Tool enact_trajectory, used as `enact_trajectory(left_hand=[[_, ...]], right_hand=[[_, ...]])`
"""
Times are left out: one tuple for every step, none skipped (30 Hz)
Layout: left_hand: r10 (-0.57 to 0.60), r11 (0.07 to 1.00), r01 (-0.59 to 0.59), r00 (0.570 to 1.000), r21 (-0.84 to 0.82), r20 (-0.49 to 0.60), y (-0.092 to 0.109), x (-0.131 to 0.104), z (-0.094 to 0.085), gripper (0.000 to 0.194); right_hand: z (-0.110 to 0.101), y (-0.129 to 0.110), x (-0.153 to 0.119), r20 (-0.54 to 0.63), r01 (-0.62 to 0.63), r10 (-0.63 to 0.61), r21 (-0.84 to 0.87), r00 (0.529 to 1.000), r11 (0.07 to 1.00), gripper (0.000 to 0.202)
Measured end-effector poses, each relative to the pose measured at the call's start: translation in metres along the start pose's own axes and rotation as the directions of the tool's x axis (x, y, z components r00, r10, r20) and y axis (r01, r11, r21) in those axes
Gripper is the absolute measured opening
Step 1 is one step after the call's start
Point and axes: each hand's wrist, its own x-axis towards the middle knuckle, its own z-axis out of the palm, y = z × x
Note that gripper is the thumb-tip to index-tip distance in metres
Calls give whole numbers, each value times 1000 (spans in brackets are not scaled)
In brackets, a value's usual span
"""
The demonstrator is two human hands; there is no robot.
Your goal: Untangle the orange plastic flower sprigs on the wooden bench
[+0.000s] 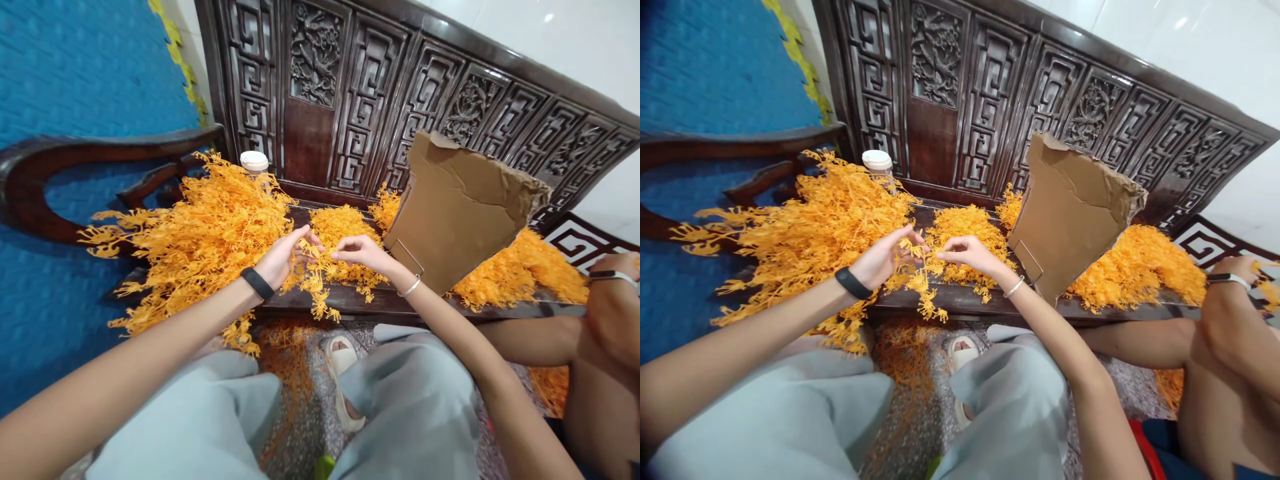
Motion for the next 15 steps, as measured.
enact_trajectory(left_hand=[[-3,1000,3,1000,-1,11,-1,0,0,25],[-12,1000,12,1000,-4,25,-1,0,0,26],[-24,1000,24,999,-10,42,0,-1,0,26],[-37,999,38,998,-18,58,0,-2,0,27],[-52,998,54,996,-27,75,1,-3,1,28],[-65,997,68,994,-34,93,2,-4,1,29],[-76,996,81,991,-41,112,3,-5,1,30],[-87,995,93,987,-46,133,4,-6,1,31],[-95,993,104,984,-52,152,5,-7,1,31],[-100,992,111,981,-58,169,5,-7,1,30],[-103,991,116,978,-65,179,5,-8,1,30],[-108,990,123,978,-75,180,5,-8,1,29],[-119,987,136,977,-87,175,4,-8,1,28],[-134,983,152,977,-103,165,3,-7,1,27],[-153,978,173,976,-121,158,1,-6,2,27]], right_hand=[[1,1,1,-19,8,-8,12,1000,1000,27],[2,1,1,-40,16,-15,21,999,1000,26],[2,2,2,-65,20,-18,28,998,999,26],[3,3,2,-88,21,-18,31,996,999,25],[3,3,3,-104,20,-17,29,994,999,24],[3,4,3,-109,20,-18,21,994,1000,24],[3,4,3,-100,23,-22,6,995,1000,24],[4,4,3,-84,31,-32,-16,996,999,23],[5,3,3,-68,46,-49,-46,996,998,22],[6,2,3,-55,67,-71,-84,996,994,22],[7,1,3,-48,92,-99,-133,994,987,21],[9,-1,3,-46,121,-132,-194,990,974,19],[11,-3,3,-47,151,-169,-267,984,952,18],[13,-6,2,-49,177,-206,-348,977,920,17],[16,-9,2,-52,193,-238,-434,970,880,16]])
